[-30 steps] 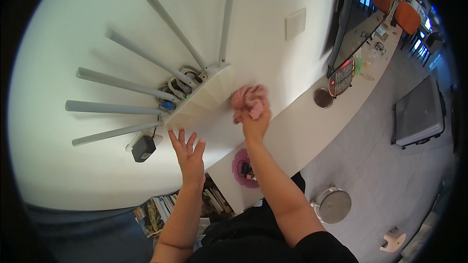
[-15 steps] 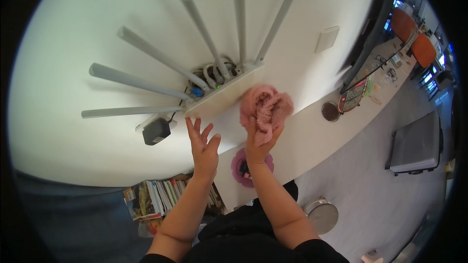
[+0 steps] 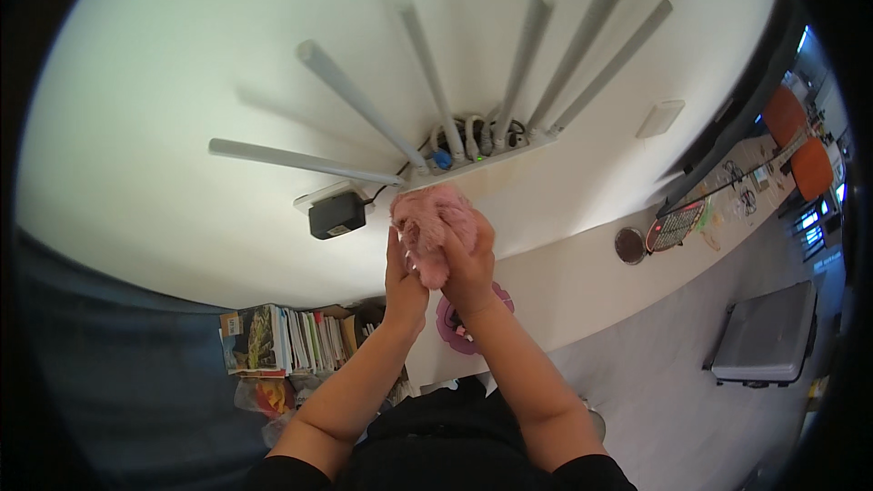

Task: The person wipes dust from the antennas and body of a wireless router and the surrounding desk surface with a cloth, then clears small items from a decorative bowl to wipe its interior before replacing the items.

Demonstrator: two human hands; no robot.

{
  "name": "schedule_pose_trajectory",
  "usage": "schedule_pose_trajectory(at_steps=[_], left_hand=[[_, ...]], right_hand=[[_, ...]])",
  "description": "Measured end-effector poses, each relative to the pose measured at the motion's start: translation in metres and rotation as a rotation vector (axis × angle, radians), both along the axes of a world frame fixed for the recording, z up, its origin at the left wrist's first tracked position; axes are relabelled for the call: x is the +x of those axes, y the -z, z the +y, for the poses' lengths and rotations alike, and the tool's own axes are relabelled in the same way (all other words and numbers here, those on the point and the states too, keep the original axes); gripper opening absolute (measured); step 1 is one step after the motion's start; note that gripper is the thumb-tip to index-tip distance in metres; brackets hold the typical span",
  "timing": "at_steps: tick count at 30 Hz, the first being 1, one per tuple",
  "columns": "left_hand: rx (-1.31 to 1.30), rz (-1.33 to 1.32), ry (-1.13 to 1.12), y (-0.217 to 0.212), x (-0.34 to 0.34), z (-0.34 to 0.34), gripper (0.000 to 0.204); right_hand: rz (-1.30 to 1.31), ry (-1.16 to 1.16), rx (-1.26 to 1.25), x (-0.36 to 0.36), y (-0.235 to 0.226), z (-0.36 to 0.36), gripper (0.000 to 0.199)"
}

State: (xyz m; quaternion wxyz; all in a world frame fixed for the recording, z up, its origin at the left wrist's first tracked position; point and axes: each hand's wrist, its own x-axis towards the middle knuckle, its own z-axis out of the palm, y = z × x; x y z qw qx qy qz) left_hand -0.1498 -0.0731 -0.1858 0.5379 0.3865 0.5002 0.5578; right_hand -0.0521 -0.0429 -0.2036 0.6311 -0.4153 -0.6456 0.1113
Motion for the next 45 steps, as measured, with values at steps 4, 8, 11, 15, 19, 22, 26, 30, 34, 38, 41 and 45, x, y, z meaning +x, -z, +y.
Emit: schedule_pose_trajectory(at_steps=[4,8,11,15,19,22,26,30,34,38,41,45], left_hand=[[-0.189,-0.092,-0.100,0.003,-0.012,-0.009,0.077],[-0.123,-0.304,-0.150,0.012,-0.023,-0.011,0.070],[-0.127,-0.330,-0.227,0.013,-0.023,-0.011,0.074],[-0.242,-0.255,-0.206,0.006,-0.030,-0.017,0.081],[-0.220,-0.317,-0.264,0.018,-0.042,-0.020,0.075],[-0.219,-0.320,-0.236,0.011,-0.041,-0.020,0.072],[-0.248,-0.284,-0.187,0.000,-0.033,-0.018,0.071],[-0.296,-0.283,-0.200,0.006,-0.033,-0.017,0.070],[-0.330,-0.291,-0.199,0.010,-0.026,-0.013,0.069],[-0.280,-0.300,-0.272,0.010,-0.025,-0.021,0.071],[-0.288,-0.279,-0.371,0.017,-0.029,-0.032,0.070],[-0.315,-0.320,-0.492,0.027,-0.014,-0.056,0.066]], right_hand=[[-0.316,-0.041,-0.350,0.001,-0.009,-0.014,0.044],[-0.294,0.063,-0.065,-0.006,-0.029,-0.022,0.051],[-0.364,0.076,0.011,-0.013,-0.038,-0.010,0.054],[-0.510,0.021,-0.374,0.000,-0.006,-0.019,0.056],[-0.384,0.099,-0.069,0.010,-0.024,-0.024,0.048],[-0.358,0.117,0.199,0.024,-0.025,0.000,0.041],[-0.529,0.142,-0.110,0.063,0.022,0.005,0.047],[-0.418,0.263,0.022,0.070,0.029,-0.007,0.051],[-0.120,0.099,0.233,0.042,0.013,0.015,0.037],[-0.576,-0.061,-0.355,0.060,0.064,0.005,0.049],[-0.398,-0.054,-0.179,0.084,0.079,0.006,0.037],[0.286,0.113,-0.041,0.122,0.047,0.054,0.015]])
